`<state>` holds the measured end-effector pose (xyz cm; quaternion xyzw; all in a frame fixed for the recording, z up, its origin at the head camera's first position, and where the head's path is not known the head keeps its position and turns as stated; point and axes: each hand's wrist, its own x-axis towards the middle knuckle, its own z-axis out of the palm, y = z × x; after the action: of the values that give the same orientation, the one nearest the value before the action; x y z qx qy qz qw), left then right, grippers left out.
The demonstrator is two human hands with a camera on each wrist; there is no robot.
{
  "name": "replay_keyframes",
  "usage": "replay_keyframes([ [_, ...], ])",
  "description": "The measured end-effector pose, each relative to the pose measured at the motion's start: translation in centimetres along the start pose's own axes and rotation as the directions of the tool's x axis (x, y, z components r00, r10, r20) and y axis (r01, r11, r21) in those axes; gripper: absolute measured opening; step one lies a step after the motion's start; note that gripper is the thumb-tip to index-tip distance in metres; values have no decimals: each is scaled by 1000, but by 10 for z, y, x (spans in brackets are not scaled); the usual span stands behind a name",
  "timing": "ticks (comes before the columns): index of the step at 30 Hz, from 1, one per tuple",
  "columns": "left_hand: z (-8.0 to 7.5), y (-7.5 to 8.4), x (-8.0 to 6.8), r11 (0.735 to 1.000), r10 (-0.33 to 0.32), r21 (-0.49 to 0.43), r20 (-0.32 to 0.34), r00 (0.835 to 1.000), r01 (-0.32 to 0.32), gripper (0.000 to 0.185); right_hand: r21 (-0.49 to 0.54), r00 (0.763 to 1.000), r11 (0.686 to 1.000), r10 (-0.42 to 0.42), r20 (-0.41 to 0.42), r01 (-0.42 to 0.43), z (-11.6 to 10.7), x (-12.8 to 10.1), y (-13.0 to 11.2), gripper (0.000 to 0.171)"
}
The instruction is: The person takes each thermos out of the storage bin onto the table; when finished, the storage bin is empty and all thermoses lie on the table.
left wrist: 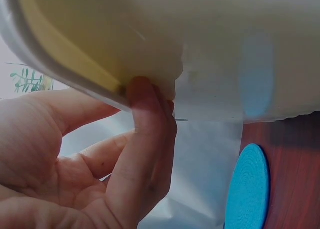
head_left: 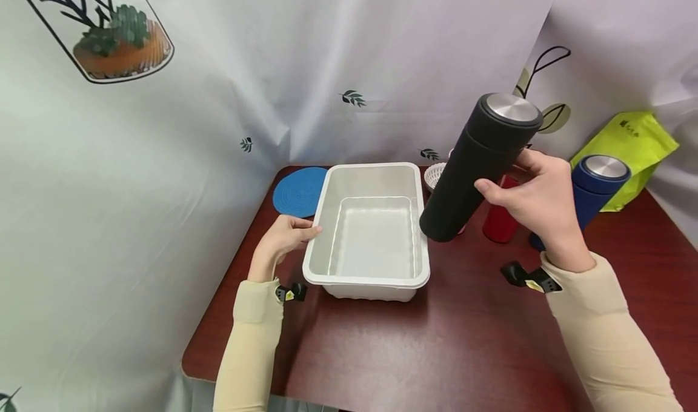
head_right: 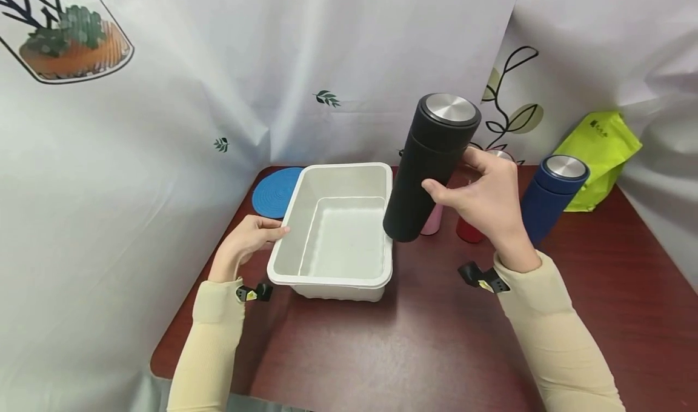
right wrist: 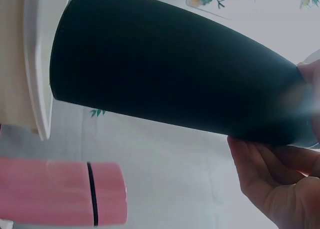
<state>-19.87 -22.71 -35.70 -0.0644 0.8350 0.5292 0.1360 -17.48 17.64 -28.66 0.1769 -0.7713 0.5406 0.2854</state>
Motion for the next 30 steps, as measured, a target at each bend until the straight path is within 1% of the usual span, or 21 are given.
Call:
replay_keyframes([
  [6, -1, -1, -3, 1000, -5, 13, 0, 1000, 5, 39, -53, 999, 998, 45, 5, -44, -9, -8, 7, 47],
  [12, -2, -1, -1, 1000, -1, 12, 1, 1000, 1, 41, -118, 996, 989, 94, -3, -94, -16, -17, 18, 48],
  [23, 0, 0, -2, 1000, -2, 20, -2, 1000, 2, 40, -134, 985, 976, 169, -46, -173, -27, -31, 30, 46],
  [27, 0, 0, -2, 1000, 2, 25, -2, 1000, -2, 40, -171, 982, 968, 180, -53, -186, -33, -38, 34, 44],
  [30, 0, 1, -1, 1000, 5, 22, 3, 1000, -5, 41, -205, 983, 962, 172, -60, -180, -37, -42, 37, 42],
])
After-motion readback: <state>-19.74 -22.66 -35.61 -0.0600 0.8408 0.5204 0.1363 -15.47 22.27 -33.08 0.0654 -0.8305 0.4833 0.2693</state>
